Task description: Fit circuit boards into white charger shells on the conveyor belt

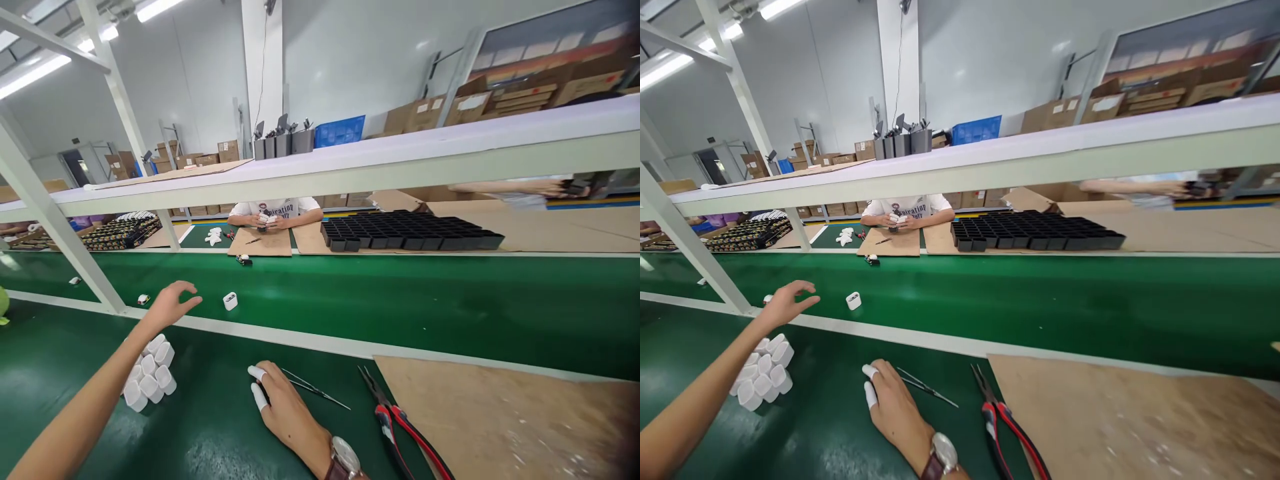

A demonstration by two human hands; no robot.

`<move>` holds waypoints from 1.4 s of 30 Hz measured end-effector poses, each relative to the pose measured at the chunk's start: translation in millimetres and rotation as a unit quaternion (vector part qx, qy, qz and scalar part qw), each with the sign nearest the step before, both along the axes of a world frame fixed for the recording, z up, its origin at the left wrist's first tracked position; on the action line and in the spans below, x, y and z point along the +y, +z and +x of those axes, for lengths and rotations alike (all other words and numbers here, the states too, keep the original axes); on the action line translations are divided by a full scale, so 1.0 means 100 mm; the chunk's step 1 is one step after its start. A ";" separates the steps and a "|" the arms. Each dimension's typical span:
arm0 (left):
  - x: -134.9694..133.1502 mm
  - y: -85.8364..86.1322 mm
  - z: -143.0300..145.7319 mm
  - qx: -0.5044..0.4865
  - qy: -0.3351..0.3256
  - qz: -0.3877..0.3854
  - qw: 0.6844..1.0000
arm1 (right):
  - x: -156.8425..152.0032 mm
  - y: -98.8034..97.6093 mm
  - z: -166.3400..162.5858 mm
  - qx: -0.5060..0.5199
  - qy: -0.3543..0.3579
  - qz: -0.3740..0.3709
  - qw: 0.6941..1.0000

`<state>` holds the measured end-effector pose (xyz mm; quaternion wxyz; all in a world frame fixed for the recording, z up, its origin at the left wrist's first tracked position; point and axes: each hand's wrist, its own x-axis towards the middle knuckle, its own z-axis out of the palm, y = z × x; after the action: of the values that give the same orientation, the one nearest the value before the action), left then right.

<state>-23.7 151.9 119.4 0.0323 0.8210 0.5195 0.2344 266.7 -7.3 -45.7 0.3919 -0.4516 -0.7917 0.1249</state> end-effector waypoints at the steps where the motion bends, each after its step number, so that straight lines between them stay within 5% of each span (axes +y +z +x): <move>1: -0.15 0.05 -0.16 0.009 -0.004 0.001 1.000 | -0.01 0.04 0.00 -0.009 -0.001 0.002 1.000; 4: -0.64 -0.05 -0.61 0.119 -0.051 0.018 0.991 | -0.06 0.23 0.04 -0.100 -0.017 0.016 0.995; 7: -1.00 -0.48 -0.98 0.193 -0.063 0.070 0.977 | -0.13 0.39 0.17 -0.226 -0.084 0.014 0.970; 11: -1.12 -1.01 -1.15 0.177 -0.135 0.151 0.963 | -0.30 0.40 0.47 -0.285 -0.169 -0.017 0.943; 15: -1.08 -1.11 -0.81 0.086 -0.198 0.180 0.960 | -0.53 0.30 0.79 -0.309 -0.223 -0.023 0.924; 23: -1.08 -1.19 0.22 0.003 -0.292 0.030 0.956 | -0.90 0.09 1.23 -0.259 -0.339 0.018 0.904; 28: -1.01 -1.28 0.57 -0.033 -0.307 -0.032 0.951 | -0.82 0.00 1.24 -0.224 -0.316 0.034 0.922; 34: -1.05 -1.44 0.70 -0.096 -0.293 -0.024 0.951 | -0.50 0.06 1.23 -0.195 -0.223 0.052 0.954; 42: -1.11 -1.54 0.61 -0.120 -0.260 0.000 0.958 | -0.66 0.11 1.26 -0.179 -0.213 0.052 0.959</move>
<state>37.0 40.9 -34.6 0.1545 0.8936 0.2803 0.3146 392.3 -73.4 -34.3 0.2848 -0.6036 -0.7398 -0.0857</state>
